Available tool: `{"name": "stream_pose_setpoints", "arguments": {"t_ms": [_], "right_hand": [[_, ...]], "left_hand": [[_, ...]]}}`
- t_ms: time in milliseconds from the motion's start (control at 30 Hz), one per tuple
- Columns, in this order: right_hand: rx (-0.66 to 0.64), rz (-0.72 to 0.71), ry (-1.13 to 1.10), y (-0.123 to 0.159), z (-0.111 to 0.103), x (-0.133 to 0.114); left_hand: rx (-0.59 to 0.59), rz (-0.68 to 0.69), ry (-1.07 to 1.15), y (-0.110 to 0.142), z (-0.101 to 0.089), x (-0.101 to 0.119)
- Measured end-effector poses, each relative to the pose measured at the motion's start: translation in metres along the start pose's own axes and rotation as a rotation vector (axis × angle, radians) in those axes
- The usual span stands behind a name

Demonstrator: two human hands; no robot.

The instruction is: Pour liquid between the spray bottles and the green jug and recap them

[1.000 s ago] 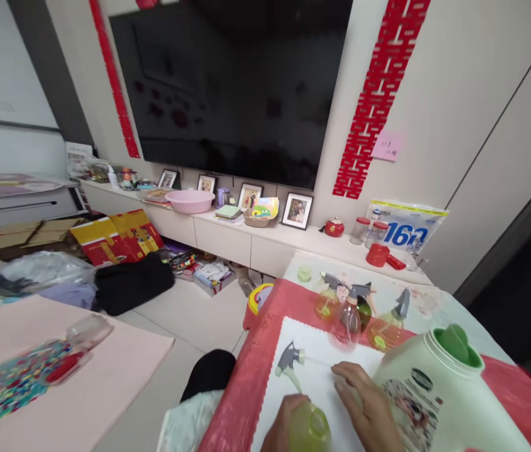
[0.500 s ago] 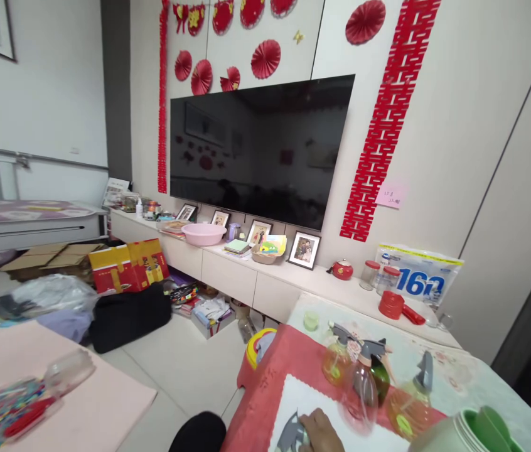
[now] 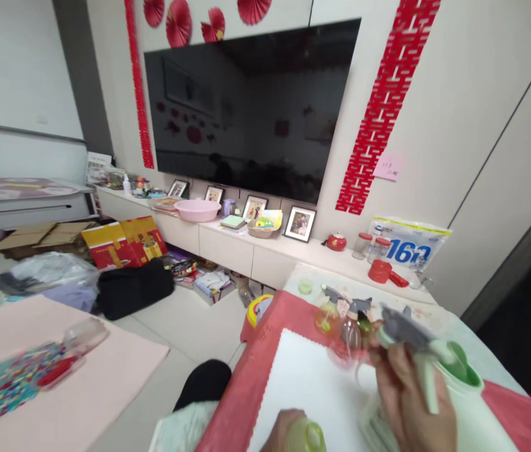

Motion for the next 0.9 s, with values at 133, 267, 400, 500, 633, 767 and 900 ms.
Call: {"name": "stream_pose_setpoints", "arguments": {"t_ms": [133, 267, 400, 500, 633, 767, 900], "right_hand": [[0.022, -0.049, -0.344, 0.018, 0.017, -0.054], [-0.175, 0.034, -0.368, 0.029, 0.021, -0.063], [-0.214, 0.187, -0.315, 0.044, 0.021, -0.052], [-0.209, 0.21, -0.292, 0.05, 0.02, -0.038], [-0.269, 0.229, -0.252, 0.056, 0.013, -0.014], [-0.365, 0.208, -0.102, 0.069, -0.002, 0.013], [-0.424, 0.15, 0.039, 0.077, -0.027, 0.035]], "left_hand": [[-0.092, -0.186, -0.013, 0.063, 0.005, -0.007], [-0.142, -0.31, 0.017, 0.083, 0.008, -0.007], [-0.138, -0.315, 0.06, 0.078, 0.009, -0.006], [-0.137, -0.322, 0.082, 0.077, 0.009, -0.006], [-0.137, -0.321, 0.096, 0.078, 0.009, -0.006], [-0.132, -0.356, 0.103, 0.078, 0.01, -0.006], [-0.137, -0.38, 0.141, 0.078, 0.011, -0.006]]}}
Point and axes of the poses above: each hand's wrist, its own y-axis away from the middle knuckle, its own z-axis out of the palm, x = y × z, the point moved 1 cm from there along -y, towards the middle knuckle, and after that the axes turned 15 degrees about x, right-handed, at the moved point
